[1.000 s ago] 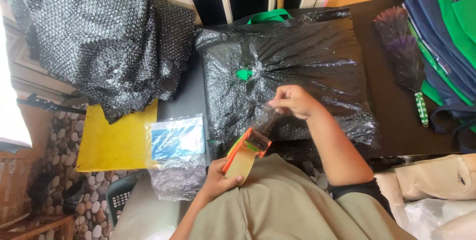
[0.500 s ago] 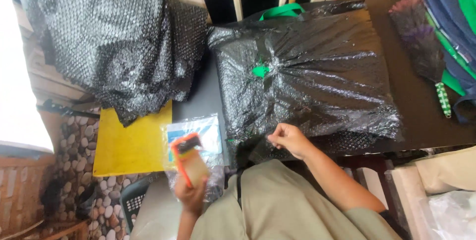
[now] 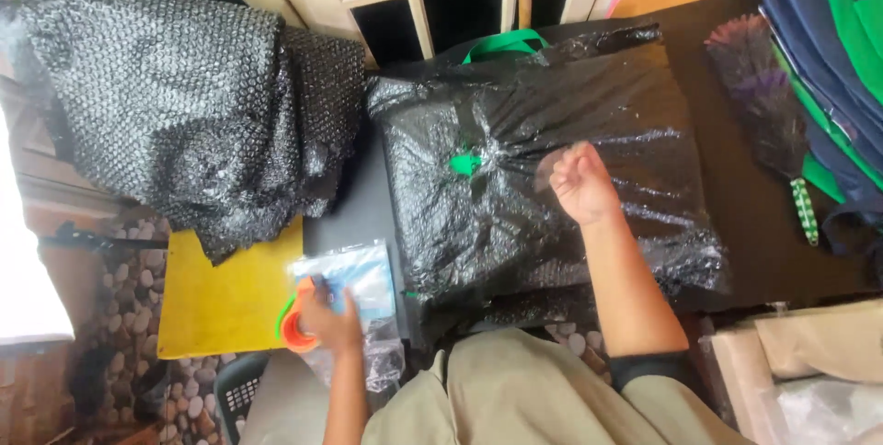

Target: Wrapping a green tote bag with black bubble wrap and securing it with adhesive tape.

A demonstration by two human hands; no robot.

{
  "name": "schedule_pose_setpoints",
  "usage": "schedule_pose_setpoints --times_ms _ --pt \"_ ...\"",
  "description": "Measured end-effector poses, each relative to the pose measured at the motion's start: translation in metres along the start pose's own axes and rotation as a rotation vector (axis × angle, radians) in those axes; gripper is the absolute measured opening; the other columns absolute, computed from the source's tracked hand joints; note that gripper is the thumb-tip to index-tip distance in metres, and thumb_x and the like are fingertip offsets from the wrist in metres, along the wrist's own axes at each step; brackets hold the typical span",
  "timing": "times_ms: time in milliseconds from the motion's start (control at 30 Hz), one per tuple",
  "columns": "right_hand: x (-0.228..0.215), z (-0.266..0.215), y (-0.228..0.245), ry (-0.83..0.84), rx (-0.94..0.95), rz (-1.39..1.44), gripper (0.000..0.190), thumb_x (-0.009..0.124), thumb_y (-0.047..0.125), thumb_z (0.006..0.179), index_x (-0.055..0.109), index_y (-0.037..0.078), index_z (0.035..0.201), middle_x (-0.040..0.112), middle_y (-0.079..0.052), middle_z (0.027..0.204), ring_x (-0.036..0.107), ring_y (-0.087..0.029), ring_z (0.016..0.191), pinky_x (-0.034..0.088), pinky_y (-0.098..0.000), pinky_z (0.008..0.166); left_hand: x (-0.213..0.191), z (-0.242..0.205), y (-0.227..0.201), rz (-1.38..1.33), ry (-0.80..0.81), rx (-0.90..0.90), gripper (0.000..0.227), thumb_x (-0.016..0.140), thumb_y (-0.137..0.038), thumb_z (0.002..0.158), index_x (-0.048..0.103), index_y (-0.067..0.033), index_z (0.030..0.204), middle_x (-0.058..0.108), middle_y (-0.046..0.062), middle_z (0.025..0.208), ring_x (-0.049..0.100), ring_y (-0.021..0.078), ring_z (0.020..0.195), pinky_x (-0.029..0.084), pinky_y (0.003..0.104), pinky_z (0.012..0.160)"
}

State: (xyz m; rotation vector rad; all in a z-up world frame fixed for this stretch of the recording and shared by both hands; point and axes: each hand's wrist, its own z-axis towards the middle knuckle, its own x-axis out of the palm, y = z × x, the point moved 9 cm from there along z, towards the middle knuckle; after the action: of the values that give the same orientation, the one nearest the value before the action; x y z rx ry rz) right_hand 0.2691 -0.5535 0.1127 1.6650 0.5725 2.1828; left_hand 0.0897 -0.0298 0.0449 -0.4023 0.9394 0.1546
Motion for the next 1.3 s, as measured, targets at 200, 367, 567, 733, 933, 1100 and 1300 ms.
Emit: schedule_pose_setpoints --times_ms 200,367,567,733,933,1100,1300 --pt "-0.126 -0.009 -0.055 -0.438 0.084 0.194 0.006 0.075 0.024 0.094 0.07 0.02 0.093 0.076 0.001 0.094 0.069 -0.013 0.085 0.053 -0.021 0.074 0.055 0.027 -0.236 -0.716 0.648 -0.226 0.05 0.084 -0.034 0.087 0.069 -0.0097 0.128 0.074 0.014 0.114 0.074 0.0307 0.104 0.06 0.04 0.089" --pt "-0.129 -0.027 -0.094 -0.302 0.178 0.224 0.015 0.076 0.026 0.093 0.062 0.021 0.095 0.063 0.005 0.089 0.062 -0.011 0.084 0.05 -0.022 0.071 0.128 0.017 -0.287 -0.54 0.81 -0.213 0.075 0.083 -0.07 0.073 0.066 -0.0217 0.128 0.077 0.003 0.11 0.074 0.0263 0.103 0.057 0.044 0.091" --pt "-0.1 -0.043 -0.119 -0.305 0.255 0.212 0.018 0.076 0.028 0.092 0.06 0.023 0.09 0.058 0.005 0.084 0.058 -0.011 0.08 0.048 -0.0219 0.066 0.122 0.003 -0.289 -0.669 0.779 -0.204 0.033 0.085 -0.044 0.082 0.068 -0.0199 0.098 0.074 0.01 0.087 0.071 0.0377 0.09 0.052 0.044 0.078" --pt "-0.082 -0.03 -0.099 -0.276 0.251 0.182 0.018 0.075 0.023 0.093 0.058 0.021 0.087 0.06 0.004 0.085 0.059 -0.011 0.079 0.048 -0.0222 0.066 0.093 0.012 -0.276 -1.024 0.636 -0.186 0.026 0.084 -0.018 0.086 0.059 -0.0117 0.089 0.072 0.012 0.097 0.067 0.0289 0.099 0.049 0.038 0.086" --pt "-0.06 -0.004 -0.072 -0.236 0.217 0.032 0.018 0.075 0.015 0.093 0.058 0.017 0.087 0.062 -0.002 0.084 0.063 -0.015 0.078 0.049 -0.0246 0.067 0.082 0.031 -0.289 -1.449 0.846 0.001 0.031 0.064 0.005 0.095 0.039 -0.0126 0.1 0.065 0.018 0.132 0.054 0.0289 0.129 0.041 0.043 0.107" --pt "-0.091 0.028 -0.07 -0.272 0.167 -0.061 0.012 0.07 0.013 0.097 0.061 0.018 0.091 0.066 -0.001 0.086 0.066 -0.015 0.08 0.05 -0.0254 0.07 0.08 0.053 -0.315 -1.419 1.15 0.258 0.066 0.06 0.015 0.082 0.048 -0.0116 0.141 0.045 0.015 0.154 0.029 0.0301 0.151 0.024 0.05 0.122" --pt "-0.121 0.028 -0.102 -0.402 0.162 0.171 0.007 0.072 0.019 0.096 0.073 0.026 0.094 0.075 0.0 0.094 0.069 -0.015 0.085 0.051 -0.0251 0.074 0.095 0.082 -0.329 -1.133 1.075 0.059 0.041 0.088 -0.025 0.082 0.077 -0.0126 0.12 0.071 0.018 0.112 0.067 0.0247 0.104 0.056 0.041 0.094"
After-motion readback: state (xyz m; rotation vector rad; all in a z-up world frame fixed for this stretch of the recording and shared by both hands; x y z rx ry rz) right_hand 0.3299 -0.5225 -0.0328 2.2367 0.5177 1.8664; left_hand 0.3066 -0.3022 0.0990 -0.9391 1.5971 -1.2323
